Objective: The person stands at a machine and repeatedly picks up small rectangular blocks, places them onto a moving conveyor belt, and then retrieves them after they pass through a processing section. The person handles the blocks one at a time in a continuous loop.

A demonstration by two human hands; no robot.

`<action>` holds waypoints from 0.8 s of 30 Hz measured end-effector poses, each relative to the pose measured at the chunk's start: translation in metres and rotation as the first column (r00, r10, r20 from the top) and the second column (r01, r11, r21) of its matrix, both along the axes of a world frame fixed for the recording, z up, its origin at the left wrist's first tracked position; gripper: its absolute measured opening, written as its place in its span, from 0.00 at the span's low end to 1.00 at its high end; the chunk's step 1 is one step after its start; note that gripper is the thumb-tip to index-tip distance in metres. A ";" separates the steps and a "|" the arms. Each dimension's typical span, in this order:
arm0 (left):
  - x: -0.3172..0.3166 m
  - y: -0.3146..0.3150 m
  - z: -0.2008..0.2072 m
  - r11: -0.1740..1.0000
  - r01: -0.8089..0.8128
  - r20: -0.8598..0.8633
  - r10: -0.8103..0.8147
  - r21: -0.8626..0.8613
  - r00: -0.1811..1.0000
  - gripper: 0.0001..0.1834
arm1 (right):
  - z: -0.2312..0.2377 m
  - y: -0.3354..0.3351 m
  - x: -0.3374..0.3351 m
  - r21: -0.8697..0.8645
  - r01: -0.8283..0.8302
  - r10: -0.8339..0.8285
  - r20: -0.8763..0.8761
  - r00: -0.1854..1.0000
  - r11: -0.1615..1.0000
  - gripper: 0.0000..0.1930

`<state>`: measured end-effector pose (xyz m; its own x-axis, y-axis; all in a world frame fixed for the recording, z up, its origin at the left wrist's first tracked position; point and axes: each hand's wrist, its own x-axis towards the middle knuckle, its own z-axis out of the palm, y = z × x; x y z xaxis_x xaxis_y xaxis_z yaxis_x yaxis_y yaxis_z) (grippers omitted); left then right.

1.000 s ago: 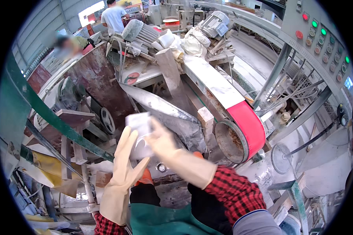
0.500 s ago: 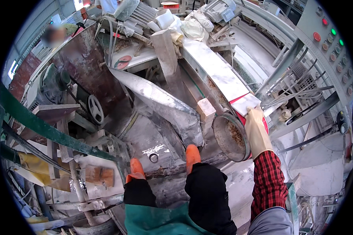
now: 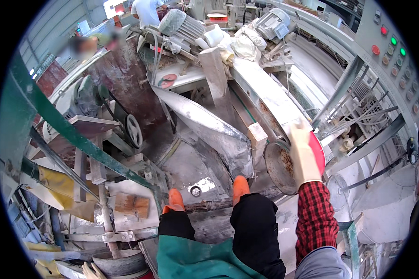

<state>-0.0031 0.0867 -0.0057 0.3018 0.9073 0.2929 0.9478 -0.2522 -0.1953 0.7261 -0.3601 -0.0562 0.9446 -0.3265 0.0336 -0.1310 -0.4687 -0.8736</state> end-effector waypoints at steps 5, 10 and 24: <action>-0.003 -0.018 0.017 0.998 -0.062 -0.019 0.063 0.028 0.998 0.29 | 0.043 0.158 -0.113 0.062 -0.676 0.677 0.003 0.736 0.734 0.26; -0.048 0.020 0.034 0.998 -0.068 -0.008 0.068 -0.009 0.998 0.36 | 0.053 0.200 -0.189 -0.013 -0.941 0.937 -0.086 0.338 0.338 0.24; -0.101 0.034 -0.022 0.934 -0.330 0.126 0.348 -0.138 0.929 0.29 | -0.013 0.217 -0.194 -0.403 -0.915 0.939 -0.326 0.108 -0.035 0.23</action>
